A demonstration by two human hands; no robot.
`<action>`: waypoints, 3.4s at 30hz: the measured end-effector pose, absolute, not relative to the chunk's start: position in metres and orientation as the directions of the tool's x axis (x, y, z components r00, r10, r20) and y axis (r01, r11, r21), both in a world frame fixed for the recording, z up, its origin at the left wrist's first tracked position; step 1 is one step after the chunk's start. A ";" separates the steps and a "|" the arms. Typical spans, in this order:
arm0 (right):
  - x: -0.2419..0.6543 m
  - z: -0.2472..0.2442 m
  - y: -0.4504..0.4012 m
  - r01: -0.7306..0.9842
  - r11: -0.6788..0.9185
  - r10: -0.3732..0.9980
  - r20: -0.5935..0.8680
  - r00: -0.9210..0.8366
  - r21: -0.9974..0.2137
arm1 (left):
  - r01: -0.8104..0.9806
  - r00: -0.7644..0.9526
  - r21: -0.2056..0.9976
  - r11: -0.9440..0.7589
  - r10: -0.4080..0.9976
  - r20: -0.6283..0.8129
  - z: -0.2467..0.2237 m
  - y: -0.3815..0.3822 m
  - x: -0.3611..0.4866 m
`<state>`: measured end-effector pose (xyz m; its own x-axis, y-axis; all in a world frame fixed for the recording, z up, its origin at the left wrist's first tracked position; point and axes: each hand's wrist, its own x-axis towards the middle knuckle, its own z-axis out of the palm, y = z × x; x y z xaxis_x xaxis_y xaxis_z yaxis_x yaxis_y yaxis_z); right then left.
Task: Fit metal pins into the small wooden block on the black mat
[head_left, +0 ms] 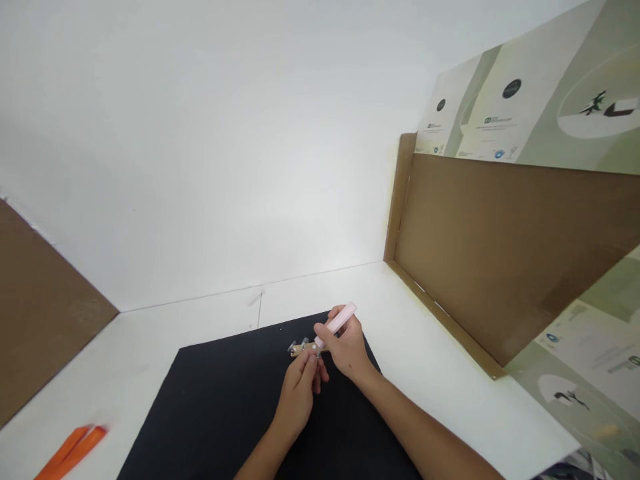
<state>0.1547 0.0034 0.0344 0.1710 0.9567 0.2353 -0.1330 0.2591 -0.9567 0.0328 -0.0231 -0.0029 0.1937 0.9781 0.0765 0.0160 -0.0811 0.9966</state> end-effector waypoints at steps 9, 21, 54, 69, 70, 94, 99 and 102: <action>0.154 0.034 0.004 -0.087 0.262 0.953 0.243 0.183 -0.961 | 0.039 0.217 0.994 -0.105 0.972 0.094 -0.005 -0.023 0.032; 0.155 0.032 0.002 -0.095 0.258 0.961 0.244 0.133 -0.961 | 0.093 0.228 0.987 -0.134 0.967 0.110 -0.001 -0.026 0.033; 0.151 0.031 -0.003 0.010 0.219 0.972 0.219 0.082 -0.976 | 0.302 0.320 0.927 -0.222 0.940 0.121 0.002 -0.033 0.032; 0.151 0.034 -0.003 -0.078 0.222 0.974 0.217 0.066 -0.972 | 0.299 0.316 0.929 -0.218 0.941 0.119 0.002 -0.034 0.032; 0.151 0.033 -0.003 -0.089 0.219 0.975 0.214 0.062 -0.972 | 0.303 0.316 0.927 -0.221 0.941 0.121 0.002 -0.034 0.032; 0.149 0.028 -0.002 -0.019 0.238 0.968 0.236 0.086 -0.971 | 0.337 0.367 0.902 -0.269 0.920 0.137 0.005 -0.037 0.032; 0.150 0.029 -0.002 -0.008 0.250 0.964 0.248 0.097 -0.968 | 0.339 0.385 0.896 -0.286 0.911 0.145 0.007 -0.037 0.033; 0.149 0.029 -0.002 -0.008 0.254 0.962 0.252 0.101 -0.967 | 0.329 0.386 0.899 -0.290 0.910 0.152 0.007 -0.037 0.033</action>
